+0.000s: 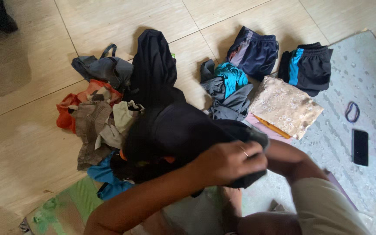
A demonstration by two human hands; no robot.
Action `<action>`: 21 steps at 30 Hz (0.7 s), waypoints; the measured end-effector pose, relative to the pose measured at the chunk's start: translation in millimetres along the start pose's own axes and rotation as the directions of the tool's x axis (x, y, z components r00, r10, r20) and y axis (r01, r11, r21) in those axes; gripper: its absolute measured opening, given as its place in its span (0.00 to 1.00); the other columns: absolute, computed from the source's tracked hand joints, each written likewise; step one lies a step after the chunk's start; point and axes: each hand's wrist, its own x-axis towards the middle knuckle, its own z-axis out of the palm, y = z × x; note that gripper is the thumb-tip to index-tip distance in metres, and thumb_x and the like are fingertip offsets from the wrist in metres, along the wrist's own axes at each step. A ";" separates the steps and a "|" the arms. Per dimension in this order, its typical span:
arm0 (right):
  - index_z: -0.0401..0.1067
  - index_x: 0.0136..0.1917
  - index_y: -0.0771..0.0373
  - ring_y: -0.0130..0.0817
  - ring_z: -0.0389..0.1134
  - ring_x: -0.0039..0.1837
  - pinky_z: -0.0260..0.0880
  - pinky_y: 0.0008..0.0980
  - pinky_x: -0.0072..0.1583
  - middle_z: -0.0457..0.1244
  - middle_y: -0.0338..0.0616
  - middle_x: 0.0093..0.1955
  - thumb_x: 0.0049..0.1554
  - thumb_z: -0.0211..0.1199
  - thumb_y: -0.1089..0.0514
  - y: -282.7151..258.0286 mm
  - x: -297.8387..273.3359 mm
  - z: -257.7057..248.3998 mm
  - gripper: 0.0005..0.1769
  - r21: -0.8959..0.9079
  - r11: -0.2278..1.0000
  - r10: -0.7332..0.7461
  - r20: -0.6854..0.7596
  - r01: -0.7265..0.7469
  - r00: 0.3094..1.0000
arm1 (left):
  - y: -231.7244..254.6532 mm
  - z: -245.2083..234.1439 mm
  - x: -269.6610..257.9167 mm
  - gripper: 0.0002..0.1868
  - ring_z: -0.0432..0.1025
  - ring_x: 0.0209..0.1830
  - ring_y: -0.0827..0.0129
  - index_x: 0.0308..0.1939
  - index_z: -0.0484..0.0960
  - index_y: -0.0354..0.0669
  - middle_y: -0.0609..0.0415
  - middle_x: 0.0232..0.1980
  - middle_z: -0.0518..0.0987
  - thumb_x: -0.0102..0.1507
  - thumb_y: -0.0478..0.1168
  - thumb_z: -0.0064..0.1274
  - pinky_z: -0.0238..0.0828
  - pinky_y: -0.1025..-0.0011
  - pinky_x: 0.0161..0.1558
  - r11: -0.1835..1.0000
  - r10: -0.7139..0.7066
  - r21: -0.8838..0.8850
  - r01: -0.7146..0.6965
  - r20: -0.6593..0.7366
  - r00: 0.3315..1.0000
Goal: The person sits on the floor and folds various garments, including shorts and shirts, by hand. They pick up each item, fold it, and place it into a neat stack on the floor.
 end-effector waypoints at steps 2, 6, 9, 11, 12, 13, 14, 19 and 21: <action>0.66 0.70 0.62 0.40 0.67 0.63 0.65 0.40 0.64 0.66 0.45 0.62 0.64 0.58 0.55 -7.2 2.1 1.7 0.22 0.035 0.999 -0.016 -0.043 0.017 0.999 | 10.8 6.4 5.6 0.16 0.78 0.49 0.62 0.57 0.77 0.46 0.49 0.57 0.76 0.65 0.37 0.59 0.77 0.68 0.45 0.996 0.012 -0.083 -0.008 0.047 0.999; 0.66 0.69 0.61 0.38 0.67 0.63 0.66 0.40 0.65 0.66 0.43 0.61 0.64 0.58 0.55 -36.6 22.9 4.7 0.21 0.101 0.991 -0.072 -0.140 0.086 0.988 | 27.2 6.7 3.5 0.28 0.78 0.48 0.57 0.55 0.77 0.44 0.47 0.58 0.76 0.49 0.43 0.56 0.77 0.66 0.42 0.966 0.144 -0.233 -0.111 0.130 0.981; 0.67 0.68 0.61 0.37 0.67 0.63 0.67 0.40 0.65 0.66 0.42 0.61 0.64 0.59 0.55 -62.3 39.3 6.5 0.21 0.164 0.975 -0.109 -0.224 0.148 0.969 | 17.6 13.4 -4.8 0.14 0.77 0.52 0.58 0.52 0.77 0.50 0.49 0.60 0.77 0.62 0.38 0.56 0.76 0.65 0.44 0.950 0.275 -0.210 -0.232 0.205 0.939; 0.67 0.68 0.61 0.37 0.68 0.63 0.67 0.40 0.65 0.66 0.42 0.61 0.63 0.59 0.55 -75.2 48.2 7.7 0.20 0.209 0.960 -0.127 -0.272 0.188 0.954 | -8.6 11.6 -15.9 0.08 0.76 0.52 0.60 0.42 0.76 0.53 0.55 0.53 0.77 0.59 0.42 0.56 0.76 0.63 0.45 0.955 0.291 -0.147 -0.258 0.294 0.910; 0.67 0.67 0.60 0.36 0.68 0.63 0.67 0.40 0.65 0.66 0.41 0.61 0.63 0.59 0.55 -80.1 51.8 7.8 0.20 0.228 0.951 -0.135 -0.292 0.206 0.947 | -28.9 8.9 -18.7 0.08 0.75 0.50 0.61 0.45 0.76 0.51 0.56 0.52 0.77 0.63 0.42 0.56 0.76 0.61 0.46 0.975 0.216 -0.100 -0.196 0.258 0.942; 0.67 0.67 0.60 0.36 0.68 0.63 0.68 0.40 0.65 0.66 0.41 0.61 0.63 0.59 0.55 -83.7 55.7 8.9 0.20 0.254 0.942 -0.137 -0.310 0.220 0.941 | -48.2 4.3 -22.6 0.09 0.74 0.49 0.62 0.47 0.77 0.49 0.56 0.50 0.76 0.66 0.42 0.57 0.76 0.60 0.48 0.990 0.139 -0.055 -0.130 0.217 0.966; 0.67 0.67 0.60 0.36 0.68 0.63 0.68 0.40 0.65 0.66 0.41 0.61 0.63 0.59 0.55 -85.5 58.3 10.5 0.20 0.273 0.933 -0.141 -0.324 0.235 0.936 | -66.9 -7.7 -32.4 0.09 0.74 0.49 0.63 0.46 0.78 0.52 0.57 0.48 0.76 0.62 0.41 0.56 0.75 0.61 0.47 0.980 0.128 0.109 -0.164 0.280 0.951; 0.67 0.66 0.59 0.34 0.68 0.63 0.69 0.40 0.65 0.66 0.39 0.60 0.63 0.60 0.54 -95.8 61.0 20.9 0.19 0.366 0.886 -0.153 -0.346 0.284 0.925 | -161.4 -49.2 -76.7 0.10 0.74 0.49 0.62 0.49 0.82 0.54 0.56 0.47 0.79 0.64 0.38 0.55 0.74 0.64 0.42 0.899 -0.024 0.432 -0.077 0.225 0.974; 0.68 0.65 0.59 0.33 0.69 0.63 0.69 0.40 0.65 0.66 0.39 0.60 0.63 0.60 0.54 -100.6 55.6 30.4 0.18 0.397 0.867 -0.167 -0.336 0.300 0.927 | -190.9 -68.1 -113.2 0.11 0.75 0.54 0.62 0.47 0.81 0.53 0.57 0.49 0.80 0.61 0.36 0.53 0.76 0.65 0.48 0.773 -0.176 0.634 0.035 0.161 0.971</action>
